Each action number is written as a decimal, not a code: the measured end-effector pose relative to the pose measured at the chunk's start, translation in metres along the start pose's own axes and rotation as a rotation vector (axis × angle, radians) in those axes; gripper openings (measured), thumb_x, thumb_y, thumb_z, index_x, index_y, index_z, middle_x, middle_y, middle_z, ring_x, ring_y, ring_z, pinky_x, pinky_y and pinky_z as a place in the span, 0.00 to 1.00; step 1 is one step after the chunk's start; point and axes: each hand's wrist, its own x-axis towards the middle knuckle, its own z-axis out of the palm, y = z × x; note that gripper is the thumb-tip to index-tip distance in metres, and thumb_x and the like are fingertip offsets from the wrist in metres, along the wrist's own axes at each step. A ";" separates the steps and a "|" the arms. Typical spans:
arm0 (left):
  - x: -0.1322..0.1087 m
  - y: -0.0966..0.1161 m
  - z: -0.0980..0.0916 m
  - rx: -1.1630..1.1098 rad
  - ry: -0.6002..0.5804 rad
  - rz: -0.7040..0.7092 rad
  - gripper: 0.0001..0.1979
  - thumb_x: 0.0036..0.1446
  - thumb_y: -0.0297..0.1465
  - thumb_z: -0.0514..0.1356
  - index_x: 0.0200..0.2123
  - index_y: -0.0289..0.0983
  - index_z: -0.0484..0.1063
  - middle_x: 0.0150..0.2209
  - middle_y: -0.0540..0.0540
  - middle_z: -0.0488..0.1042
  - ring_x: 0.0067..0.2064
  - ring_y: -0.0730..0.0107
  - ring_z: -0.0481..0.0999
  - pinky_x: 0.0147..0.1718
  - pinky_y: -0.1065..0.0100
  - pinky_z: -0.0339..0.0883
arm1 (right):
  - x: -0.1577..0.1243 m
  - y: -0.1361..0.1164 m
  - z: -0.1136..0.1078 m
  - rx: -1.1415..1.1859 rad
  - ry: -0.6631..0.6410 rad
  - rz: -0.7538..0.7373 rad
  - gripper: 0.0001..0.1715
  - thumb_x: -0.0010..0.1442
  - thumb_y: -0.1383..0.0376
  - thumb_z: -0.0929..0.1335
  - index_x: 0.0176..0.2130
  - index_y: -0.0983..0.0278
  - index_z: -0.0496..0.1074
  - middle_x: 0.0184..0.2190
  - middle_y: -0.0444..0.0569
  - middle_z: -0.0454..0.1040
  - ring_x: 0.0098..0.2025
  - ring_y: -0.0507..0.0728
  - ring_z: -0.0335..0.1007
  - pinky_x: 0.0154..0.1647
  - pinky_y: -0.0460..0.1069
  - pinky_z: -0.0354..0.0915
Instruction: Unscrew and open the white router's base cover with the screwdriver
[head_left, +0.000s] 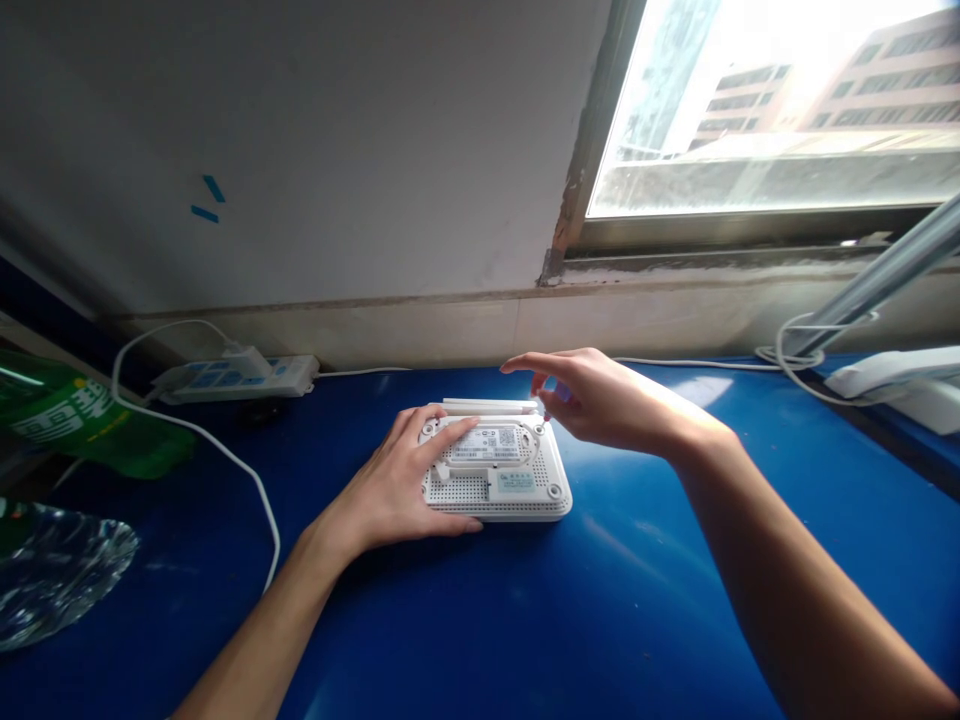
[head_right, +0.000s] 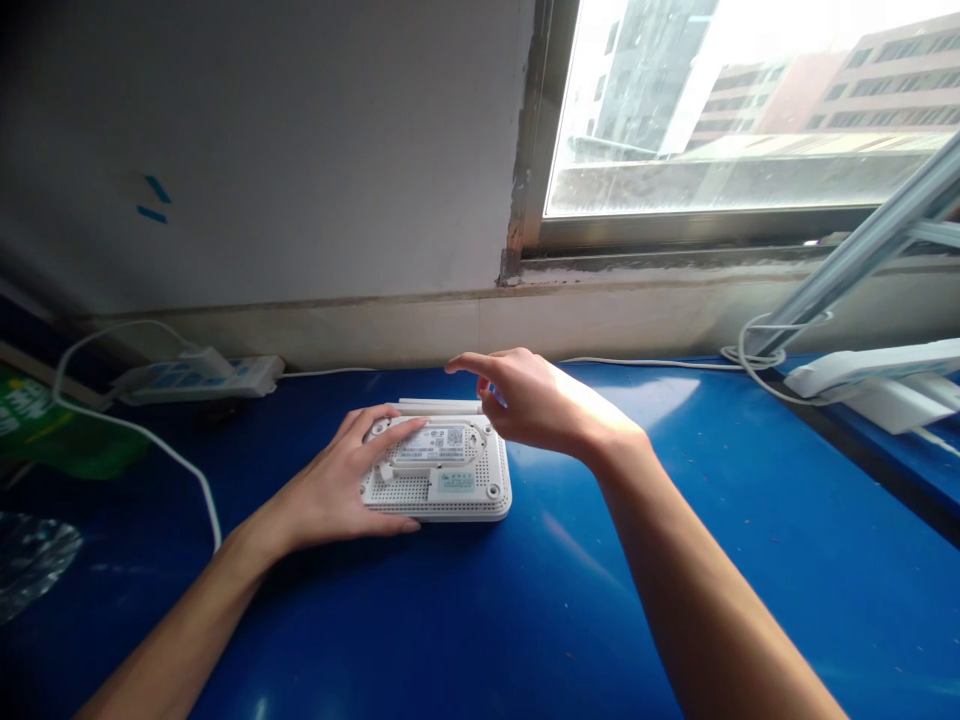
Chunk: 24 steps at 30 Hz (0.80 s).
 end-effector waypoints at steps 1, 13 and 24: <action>0.000 0.000 0.000 -0.001 0.000 -0.001 0.56 0.47 0.60 0.74 0.75 0.61 0.54 0.73 0.42 0.51 0.74 0.35 0.52 0.67 0.34 0.63 | -0.001 0.000 -0.002 -0.007 0.002 -0.025 0.34 0.63 0.71 0.69 0.66 0.56 0.72 0.53 0.50 0.83 0.50 0.59 0.81 0.44 0.49 0.74; -0.001 0.001 0.000 0.019 -0.007 -0.002 0.56 0.47 0.59 0.74 0.75 0.62 0.53 0.73 0.43 0.51 0.73 0.38 0.52 0.68 0.36 0.63 | 0.001 0.000 -0.002 -0.017 0.002 0.011 0.27 0.65 0.69 0.70 0.62 0.57 0.76 0.49 0.49 0.85 0.43 0.58 0.82 0.39 0.48 0.71; -0.001 0.000 0.000 0.013 -0.010 -0.003 0.55 0.48 0.61 0.73 0.75 0.62 0.53 0.73 0.42 0.51 0.74 0.36 0.51 0.68 0.35 0.62 | 0.002 0.004 0.001 -0.036 -0.027 0.123 0.31 0.66 0.63 0.76 0.66 0.56 0.70 0.37 0.46 0.85 0.35 0.57 0.81 0.33 0.47 0.70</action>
